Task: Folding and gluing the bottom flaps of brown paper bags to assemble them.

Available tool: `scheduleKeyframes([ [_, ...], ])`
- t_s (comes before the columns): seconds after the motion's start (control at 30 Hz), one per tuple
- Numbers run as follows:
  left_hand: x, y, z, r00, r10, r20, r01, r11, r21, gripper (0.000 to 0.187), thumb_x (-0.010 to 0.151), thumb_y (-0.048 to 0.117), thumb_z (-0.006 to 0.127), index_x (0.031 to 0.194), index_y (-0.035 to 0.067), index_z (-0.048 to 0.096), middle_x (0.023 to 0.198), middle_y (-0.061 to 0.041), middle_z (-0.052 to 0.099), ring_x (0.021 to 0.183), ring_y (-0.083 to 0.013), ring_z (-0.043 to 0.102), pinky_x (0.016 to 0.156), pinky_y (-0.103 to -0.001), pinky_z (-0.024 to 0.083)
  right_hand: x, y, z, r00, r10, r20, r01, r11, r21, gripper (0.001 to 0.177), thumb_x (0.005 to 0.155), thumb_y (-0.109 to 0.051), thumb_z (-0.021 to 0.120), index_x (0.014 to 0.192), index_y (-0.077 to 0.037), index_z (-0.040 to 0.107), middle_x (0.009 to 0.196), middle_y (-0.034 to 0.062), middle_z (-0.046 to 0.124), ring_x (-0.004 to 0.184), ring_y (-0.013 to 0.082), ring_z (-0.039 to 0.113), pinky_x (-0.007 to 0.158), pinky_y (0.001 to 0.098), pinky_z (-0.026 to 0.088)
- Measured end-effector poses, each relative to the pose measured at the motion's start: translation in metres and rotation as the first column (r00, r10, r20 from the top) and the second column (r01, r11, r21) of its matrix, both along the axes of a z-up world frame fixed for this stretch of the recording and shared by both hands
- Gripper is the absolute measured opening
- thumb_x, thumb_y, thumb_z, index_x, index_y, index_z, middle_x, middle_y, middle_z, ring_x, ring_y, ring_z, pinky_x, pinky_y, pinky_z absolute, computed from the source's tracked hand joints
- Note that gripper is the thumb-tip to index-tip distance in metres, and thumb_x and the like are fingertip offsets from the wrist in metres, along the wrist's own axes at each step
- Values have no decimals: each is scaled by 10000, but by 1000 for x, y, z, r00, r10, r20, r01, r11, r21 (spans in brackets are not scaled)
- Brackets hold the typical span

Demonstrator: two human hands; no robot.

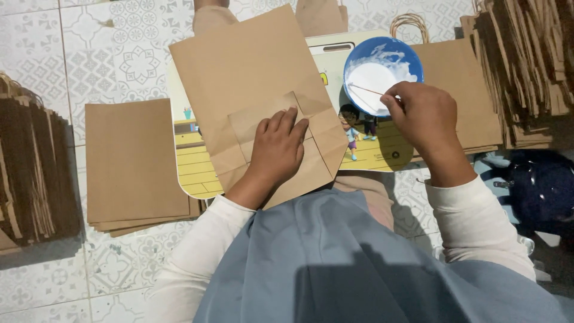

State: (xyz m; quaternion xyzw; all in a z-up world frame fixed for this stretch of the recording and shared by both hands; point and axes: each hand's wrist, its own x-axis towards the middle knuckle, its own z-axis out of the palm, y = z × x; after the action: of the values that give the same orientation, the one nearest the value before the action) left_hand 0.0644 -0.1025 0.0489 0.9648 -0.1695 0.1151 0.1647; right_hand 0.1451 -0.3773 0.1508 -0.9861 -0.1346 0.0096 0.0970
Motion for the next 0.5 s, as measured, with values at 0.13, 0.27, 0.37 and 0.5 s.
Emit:
scheduleKeyframes([
  [0.13,0,1,4,1000,-3,-24,3,1000,-5,416,1009,244,393,1351,141,606,1407,-180,534,1345,-359,484,1026,-483,369,-1,3,3,999,25,37,-25,1000,5,224,1118,-207,641,1215,-59,778,816,138,717,814,342,717,757,470,549],
  [0.27,-1,0,6,1000,-3,-17,3,1000,-3,402,1011,242,395,1349,147,593,1401,-176,531,1342,-357,485,1022,-483,375,-2,2,1,998,52,31,-52,999,13,235,1120,-210,626,1212,-54,775,830,149,724,835,366,717,778,490,553],
  [0.37,-1,0,6,1000,-2,-29,2,1000,-4,406,1010,251,390,1351,154,589,1409,-169,527,1349,-353,479,1028,-484,371,-3,4,5,997,63,54,-64,998,8,204,1098,-176,650,1193,-57,786,835,145,729,829,354,722,783,474,560],
  [0.5,-1,0,5,1000,-1,-27,1,1000,-12,403,1012,253,394,1348,152,594,1404,-180,537,1340,-366,492,1026,-494,371,7,-7,-10,959,168,228,-132,977,-165,118,1029,-197,734,1088,-151,825,820,51,719,775,275,712,740,406,549],
])
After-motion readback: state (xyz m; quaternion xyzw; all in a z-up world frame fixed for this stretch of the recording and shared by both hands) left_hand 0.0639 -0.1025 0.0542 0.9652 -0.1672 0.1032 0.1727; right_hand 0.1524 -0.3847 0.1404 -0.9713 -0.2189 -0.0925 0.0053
